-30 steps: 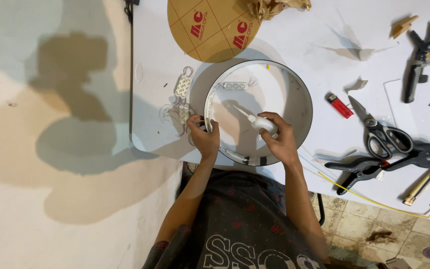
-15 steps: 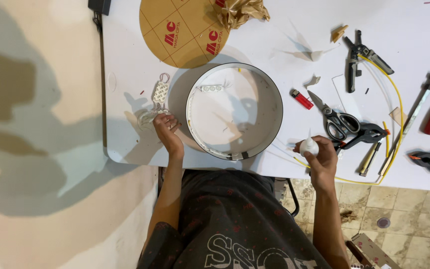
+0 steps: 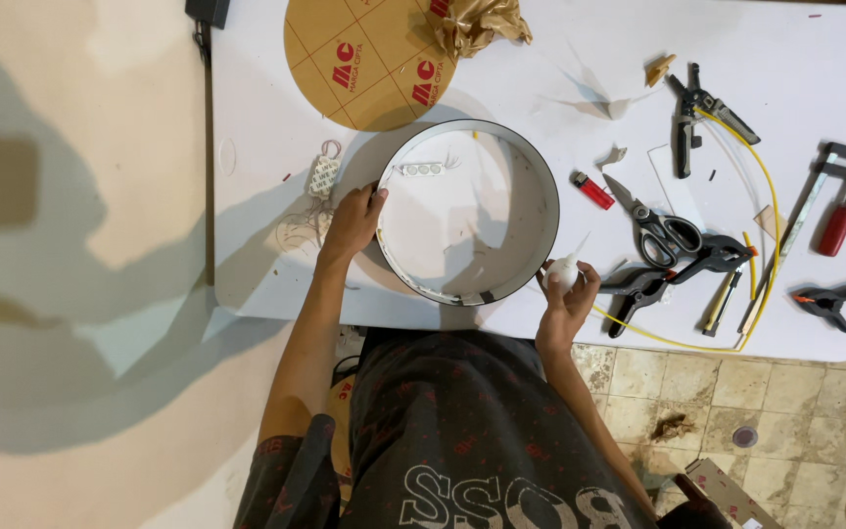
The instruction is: The person applies glue to a circular metal frame and attaches a white plastic strip along its edge. They use a clamp to secure the strip in place while the glue sets, then remove the clamp and continue adjusting the strip by hand.
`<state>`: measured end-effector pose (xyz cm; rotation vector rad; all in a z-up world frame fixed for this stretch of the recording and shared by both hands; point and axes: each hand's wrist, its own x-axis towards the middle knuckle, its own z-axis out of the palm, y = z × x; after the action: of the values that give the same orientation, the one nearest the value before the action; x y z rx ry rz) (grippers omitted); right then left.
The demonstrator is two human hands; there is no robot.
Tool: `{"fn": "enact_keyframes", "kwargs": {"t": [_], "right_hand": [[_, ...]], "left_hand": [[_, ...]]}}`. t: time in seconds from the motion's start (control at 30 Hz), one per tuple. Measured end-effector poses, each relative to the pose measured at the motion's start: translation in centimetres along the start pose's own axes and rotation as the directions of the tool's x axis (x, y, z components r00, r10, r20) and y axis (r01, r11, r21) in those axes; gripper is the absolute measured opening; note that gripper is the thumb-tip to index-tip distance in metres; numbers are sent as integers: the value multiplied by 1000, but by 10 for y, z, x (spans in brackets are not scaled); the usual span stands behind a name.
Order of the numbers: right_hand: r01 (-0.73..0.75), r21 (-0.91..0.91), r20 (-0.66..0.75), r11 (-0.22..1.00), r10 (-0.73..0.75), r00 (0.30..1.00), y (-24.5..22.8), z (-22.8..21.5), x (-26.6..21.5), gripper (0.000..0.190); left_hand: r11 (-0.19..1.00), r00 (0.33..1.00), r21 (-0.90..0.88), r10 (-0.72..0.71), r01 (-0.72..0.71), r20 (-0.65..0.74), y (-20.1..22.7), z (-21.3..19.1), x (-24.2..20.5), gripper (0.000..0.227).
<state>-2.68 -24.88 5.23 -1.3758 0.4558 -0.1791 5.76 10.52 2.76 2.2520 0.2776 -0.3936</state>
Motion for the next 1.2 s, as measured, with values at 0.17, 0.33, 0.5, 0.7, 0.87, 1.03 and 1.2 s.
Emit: {"fn": "enact_keyframes", "kwargs": {"t": [0.17, 0.33, 0.5, 0.7, 0.87, 1.03, 1.2], "right_hand": [[76, -40, 14, 996, -75, 997, 0, 10, 36, 40], [315, -57, 75, 947, -311, 948, -27, 25, 102, 41], [341, -2, 181, 940, -335, 925, -109, 40, 78, 38], [113, -154, 258, 982, -71, 964, -84, -19, 25, 40], [-94, -274, 389, 957, 199, 900, -68, -69, 10, 42], [-176, -378, 501, 909, 360, 787, -68, -63, 24, 40], [68, -488, 666, 870, 320, 674, -114, -11, 54, 36]], "left_hand": [[985, 989, -91, -148, 149, 23, 27, 5, -31, 63], [846, 906, -363, -423, 390, -13, 76, 46, -79, 57], [686, 881, -554, -396, 472, 260, 100, 89, -132, 82], [804, 762, 331, 584, -494, -280, 80, 85, -131, 37], [640, 730, 402, 672, -655, 119, 79, 83, -82, 40], [680, 704, 254, 538, -687, 464, 59, 79, -54, 19], [726, 735, 222, 529, -651, 424, 46, 82, -50, 19]]}}
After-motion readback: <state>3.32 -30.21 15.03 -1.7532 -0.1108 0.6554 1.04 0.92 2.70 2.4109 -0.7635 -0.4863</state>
